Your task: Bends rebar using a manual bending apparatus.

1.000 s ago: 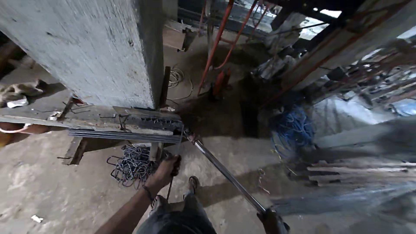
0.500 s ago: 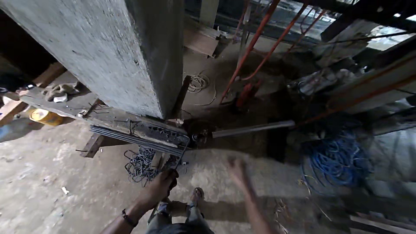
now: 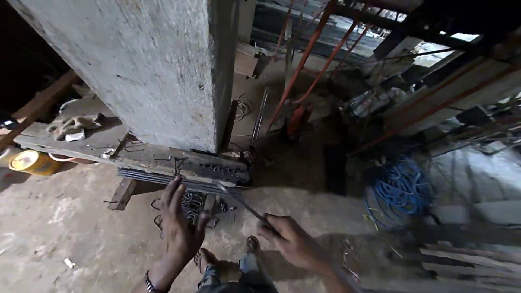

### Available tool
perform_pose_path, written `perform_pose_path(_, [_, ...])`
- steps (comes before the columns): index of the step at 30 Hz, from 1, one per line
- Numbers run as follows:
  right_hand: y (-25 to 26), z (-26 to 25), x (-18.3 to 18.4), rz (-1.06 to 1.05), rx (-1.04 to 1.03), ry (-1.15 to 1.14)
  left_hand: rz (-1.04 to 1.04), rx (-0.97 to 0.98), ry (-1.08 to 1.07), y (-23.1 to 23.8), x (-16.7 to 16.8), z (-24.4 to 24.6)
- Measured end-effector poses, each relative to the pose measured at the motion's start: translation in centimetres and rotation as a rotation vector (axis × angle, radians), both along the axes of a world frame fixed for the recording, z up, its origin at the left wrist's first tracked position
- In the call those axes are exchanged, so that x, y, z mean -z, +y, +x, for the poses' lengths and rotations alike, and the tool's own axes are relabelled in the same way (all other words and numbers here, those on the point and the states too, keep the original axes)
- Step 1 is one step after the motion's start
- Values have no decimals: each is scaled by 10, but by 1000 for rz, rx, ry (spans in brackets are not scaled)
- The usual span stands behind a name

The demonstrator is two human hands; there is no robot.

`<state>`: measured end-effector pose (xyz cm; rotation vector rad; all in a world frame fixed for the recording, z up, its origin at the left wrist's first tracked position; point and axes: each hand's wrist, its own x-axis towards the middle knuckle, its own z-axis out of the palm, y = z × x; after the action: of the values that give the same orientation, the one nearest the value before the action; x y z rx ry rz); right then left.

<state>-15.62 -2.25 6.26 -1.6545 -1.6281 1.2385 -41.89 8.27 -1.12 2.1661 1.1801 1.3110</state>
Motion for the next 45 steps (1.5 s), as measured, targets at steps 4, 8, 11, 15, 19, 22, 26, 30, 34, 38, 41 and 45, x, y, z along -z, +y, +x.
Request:
perform_pose_path(4, [20,48,20,194,123,-248,-397,134,226,10,16,34])
perform_pose_path(8, [79,86,78,-38,111,-439,-842,211,37,27,74,75])
perform_pose_path(11, [121,103,118,-104,12,-469,-942,96,53,43,103,91])
perform_pose_path(15, [150,117,140,-178,-112,-527,-1019,-45,116,49,120,110])
perform_pose_path(19, [151,135,153,-205,-221,-536,-1044,-143,203,44,114,128])
perform_pose_path(22, [167,148,145,-237,-428,-501,-1041,-148,206,43,115,125])
perform_pose_path(26, [254,176,106,-175,-465,-570,-1011,-180,182,38,116,128])
perform_pose_path(30, [366,175,148,325,-385,-857,-1048,-175,200,42,104,127])
perform_pose_path(34, [393,172,185,408,-608,-865,-1101,-181,222,44,100,126])
perform_pose_path(38, [366,213,186,460,-660,-881,-1097,-199,237,45,106,126])
perform_pose_path(41, [343,282,192,429,-556,-905,-1089,-202,241,43,107,125])
perform_pose_path(45, [304,414,189,219,-191,-909,-1080,-189,202,44,110,122])
